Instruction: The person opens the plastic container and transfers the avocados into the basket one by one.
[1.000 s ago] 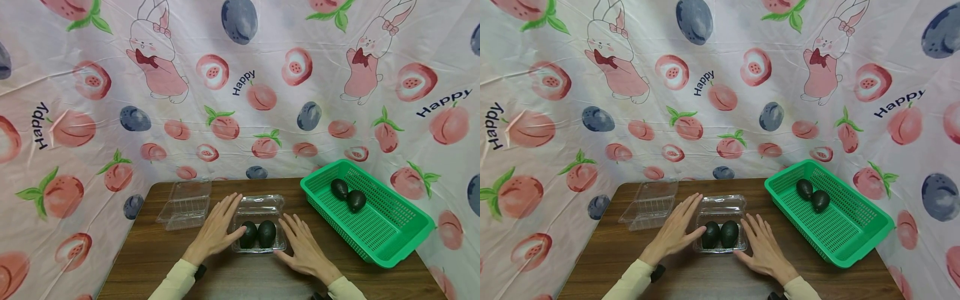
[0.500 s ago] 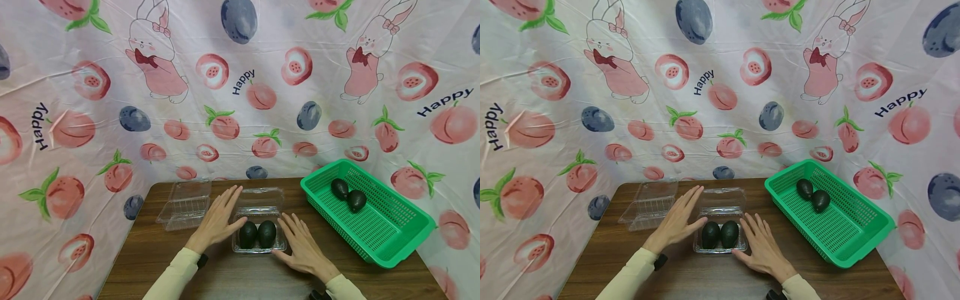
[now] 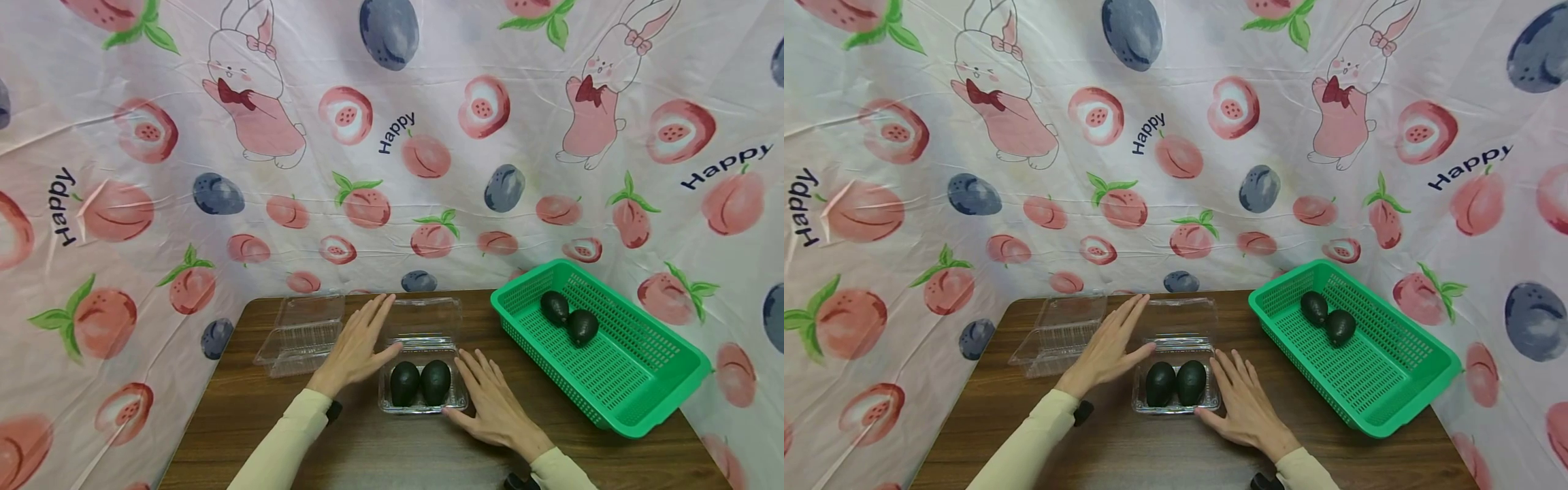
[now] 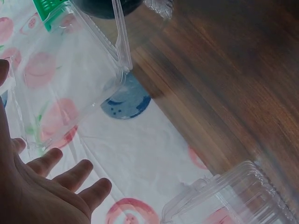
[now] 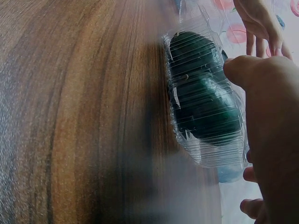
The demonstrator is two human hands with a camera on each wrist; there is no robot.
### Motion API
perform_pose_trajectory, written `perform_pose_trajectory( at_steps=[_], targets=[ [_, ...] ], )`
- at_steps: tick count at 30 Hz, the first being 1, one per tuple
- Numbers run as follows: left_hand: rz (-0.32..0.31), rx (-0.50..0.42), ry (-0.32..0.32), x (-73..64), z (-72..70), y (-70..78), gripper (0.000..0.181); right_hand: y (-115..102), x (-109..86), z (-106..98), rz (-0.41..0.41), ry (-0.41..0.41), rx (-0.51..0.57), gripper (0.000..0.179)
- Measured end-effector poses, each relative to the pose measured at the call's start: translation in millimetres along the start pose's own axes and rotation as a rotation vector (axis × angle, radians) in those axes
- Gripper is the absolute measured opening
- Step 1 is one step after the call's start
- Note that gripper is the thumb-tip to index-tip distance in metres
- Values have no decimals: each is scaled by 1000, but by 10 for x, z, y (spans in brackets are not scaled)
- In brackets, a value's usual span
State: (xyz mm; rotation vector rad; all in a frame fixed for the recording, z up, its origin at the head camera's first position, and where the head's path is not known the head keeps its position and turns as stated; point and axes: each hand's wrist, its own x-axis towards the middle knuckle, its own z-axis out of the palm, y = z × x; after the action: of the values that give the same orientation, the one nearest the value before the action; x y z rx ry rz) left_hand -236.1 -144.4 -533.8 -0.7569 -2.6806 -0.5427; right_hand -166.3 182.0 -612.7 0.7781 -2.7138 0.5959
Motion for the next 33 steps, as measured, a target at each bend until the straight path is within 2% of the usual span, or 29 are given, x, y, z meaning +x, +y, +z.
perform_pose_trajectory(
  at_steps=[5, 18, 25, 33],
  targets=[
    [-5, 1, -3, 70, 32, -55, 99, -4, -1, 7, 8, -6, 4, 101],
    [-71, -32, -92, 192, 74, -137, 97, 2, -1, 19, 12, -9, -1, 99],
    [-74, -33, -92, 233, 102, -180, 96, -3, 5, 2, 12, -16, 8, 98],
    [-84, -39, -132, 252, 103, -205, 97, -6, 5, -9, 17, -22, 1, 97]
  ],
)
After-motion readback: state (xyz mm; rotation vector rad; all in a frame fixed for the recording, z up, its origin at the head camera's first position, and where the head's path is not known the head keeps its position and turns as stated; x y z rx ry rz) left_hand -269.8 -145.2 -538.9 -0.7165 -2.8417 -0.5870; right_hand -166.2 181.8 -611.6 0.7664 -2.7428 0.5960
